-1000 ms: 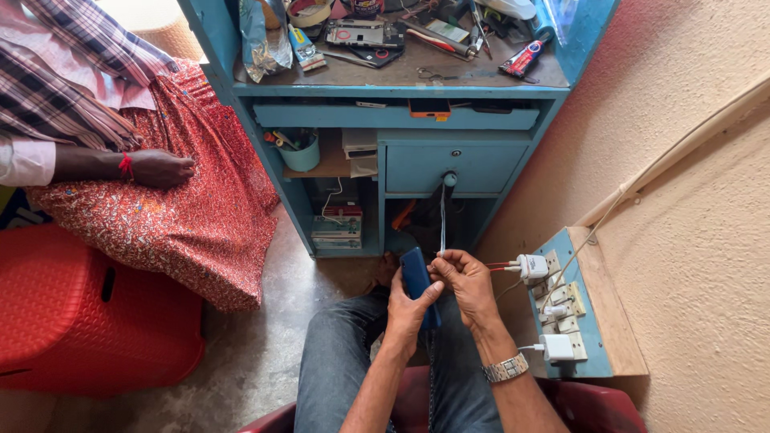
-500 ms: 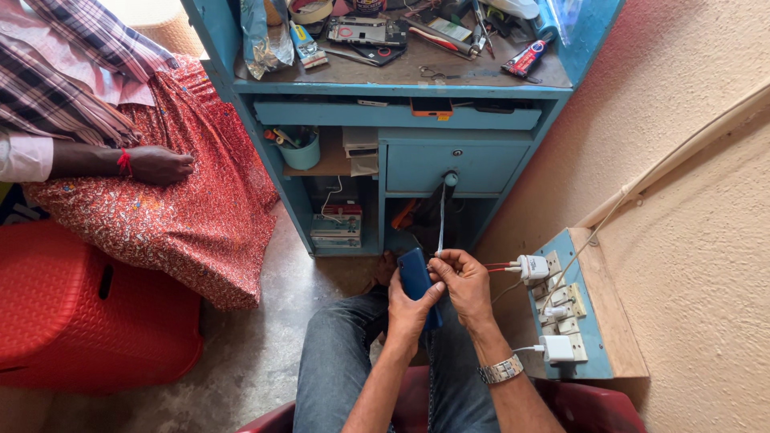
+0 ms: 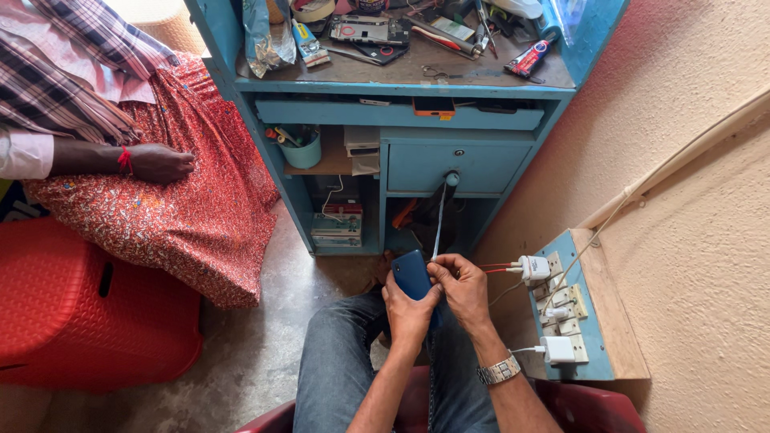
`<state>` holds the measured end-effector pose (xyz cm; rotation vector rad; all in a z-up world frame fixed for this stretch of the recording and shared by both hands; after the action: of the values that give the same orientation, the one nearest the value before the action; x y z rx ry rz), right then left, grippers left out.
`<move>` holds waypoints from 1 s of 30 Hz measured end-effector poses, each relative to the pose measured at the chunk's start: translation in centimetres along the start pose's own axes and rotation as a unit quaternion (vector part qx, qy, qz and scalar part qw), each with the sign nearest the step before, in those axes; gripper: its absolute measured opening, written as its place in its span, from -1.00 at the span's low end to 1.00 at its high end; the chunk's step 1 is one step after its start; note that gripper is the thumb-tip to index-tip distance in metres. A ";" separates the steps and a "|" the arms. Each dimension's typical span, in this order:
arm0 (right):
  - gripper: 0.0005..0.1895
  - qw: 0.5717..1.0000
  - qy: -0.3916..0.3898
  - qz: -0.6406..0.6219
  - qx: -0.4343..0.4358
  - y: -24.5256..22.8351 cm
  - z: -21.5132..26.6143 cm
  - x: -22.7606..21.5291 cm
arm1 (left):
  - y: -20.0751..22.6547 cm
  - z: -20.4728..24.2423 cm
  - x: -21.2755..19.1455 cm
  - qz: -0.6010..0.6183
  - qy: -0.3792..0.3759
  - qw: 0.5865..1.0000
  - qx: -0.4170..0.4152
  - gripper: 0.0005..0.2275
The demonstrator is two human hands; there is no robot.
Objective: The person repairs a mobile phone by using a thin tool to pry off the back cover and then handle the internal battery and circuit board.
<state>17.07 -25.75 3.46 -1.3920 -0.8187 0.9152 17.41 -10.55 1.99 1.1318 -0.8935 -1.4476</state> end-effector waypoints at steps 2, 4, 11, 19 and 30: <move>-0.85 1.000 -0.004 -0.010 -0.004 0.0 0.1 0.1 | -0.4 0.0 0.2 0.025 -0.010 1.000 -0.010 -0.09; -0.86 1.000 -0.001 0.010 -0.008 -0.1 0.1 0.1 | -0.5 0.1 0.2 0.031 -0.006 1.000 -0.004 -0.09; -0.91 0.998 0.000 0.064 -0.027 0.5 0.0 0.0 | -1.3 0.8 0.8 0.034 0.014 0.999 -0.021 -0.11; -0.80 0.997 0.057 -0.046 -0.038 2.1 -1.2 -2.6 | -1.3 -0.9 -1.3 0.017 0.035 0.997 0.071 -0.16; -0.52 0.949 -0.186 -0.193 0.164 1.7 5.3 0.2 | 1.5 2.8 -2.3 0.379 -0.315 0.870 0.015 -0.54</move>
<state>12.37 -23.30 1.92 -0.7412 -1.1185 0.9630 15.20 -8.72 4.62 0.2058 -1.5958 -1.1124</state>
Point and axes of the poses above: each hand's wrist, its own z-axis away from the middle knuckle, its own x-axis out of the palm, y = z × x, the point moved 7 cm from there along -z, towards the middle knuckle, and after that the axes turned 1 degree about x, right-handed, at the moved point
